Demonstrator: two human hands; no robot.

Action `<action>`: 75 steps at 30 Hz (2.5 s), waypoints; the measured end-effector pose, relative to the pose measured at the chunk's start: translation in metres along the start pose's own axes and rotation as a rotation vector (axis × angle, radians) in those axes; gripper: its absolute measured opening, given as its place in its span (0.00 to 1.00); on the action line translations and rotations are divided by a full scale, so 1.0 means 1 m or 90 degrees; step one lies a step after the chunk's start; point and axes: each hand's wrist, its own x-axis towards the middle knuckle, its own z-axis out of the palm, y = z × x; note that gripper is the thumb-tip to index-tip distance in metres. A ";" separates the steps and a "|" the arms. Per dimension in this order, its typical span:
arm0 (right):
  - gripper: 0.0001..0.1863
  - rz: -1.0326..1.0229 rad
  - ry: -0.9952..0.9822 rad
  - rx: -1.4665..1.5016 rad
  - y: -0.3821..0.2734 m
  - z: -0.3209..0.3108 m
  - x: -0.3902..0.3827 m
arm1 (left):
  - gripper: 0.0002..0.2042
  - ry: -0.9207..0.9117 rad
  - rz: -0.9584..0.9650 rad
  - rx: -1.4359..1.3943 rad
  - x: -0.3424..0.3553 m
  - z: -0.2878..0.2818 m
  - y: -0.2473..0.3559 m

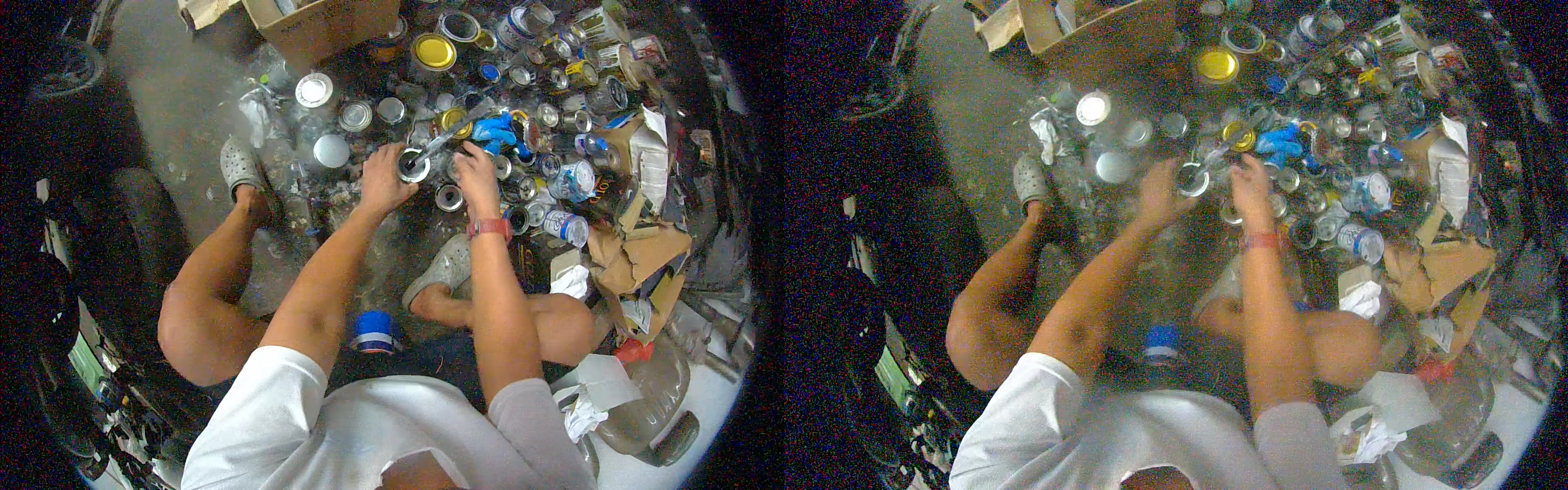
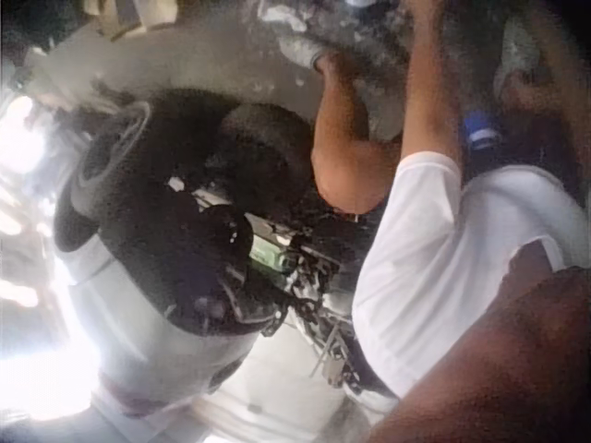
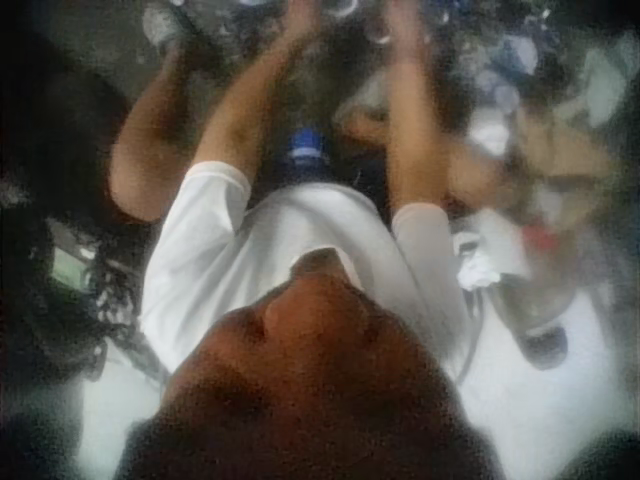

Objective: The person sits on the floor and opens several small paint cans, stirs the contents with a stick, and pours some paint into a blue plastic container. The person then wipes the rim of a can with a cloth.

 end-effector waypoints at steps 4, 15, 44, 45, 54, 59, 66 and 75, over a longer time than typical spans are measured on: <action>0.30 -0.085 0.263 0.003 0.101 0.005 -0.023 | 0.44 -0.008 -0.027 0.000 0.020 0.028 -0.002; 0.63 0.031 0.189 -0.107 0.124 0.064 -0.088 | 0.46 -0.029 -0.084 0.028 0.023 0.068 -0.009; 0.47 -0.083 0.128 -0.119 0.060 0.055 -0.117 | 0.21 -0.179 0.399 0.256 -0.023 -0.033 0.053; 0.47 -0.094 0.131 -0.126 0.058 0.053 -0.117 | 0.20 -0.186 0.414 0.268 -0.021 -0.037 0.057; 0.46 -0.201 0.157 -0.161 0.036 0.041 -0.115 | 0.15 -0.129 0.499 0.313 -0.006 -0.047 0.071; 0.41 -0.187 0.167 -0.108 0.032 0.038 -0.104 | 0.21 -0.177 0.466 0.284 0.006 -0.047 0.082; 0.38 -0.134 0.159 -0.192 0.005 0.018 -0.088 | 0.28 -0.054 0.364 0.058 0.006 -0.069 0.087; 0.37 -0.274 0.138 -0.263 -0.020 0.004 -0.081 | 0.30 -0.013 0.206 -0.183 0.046 -0.101 0.070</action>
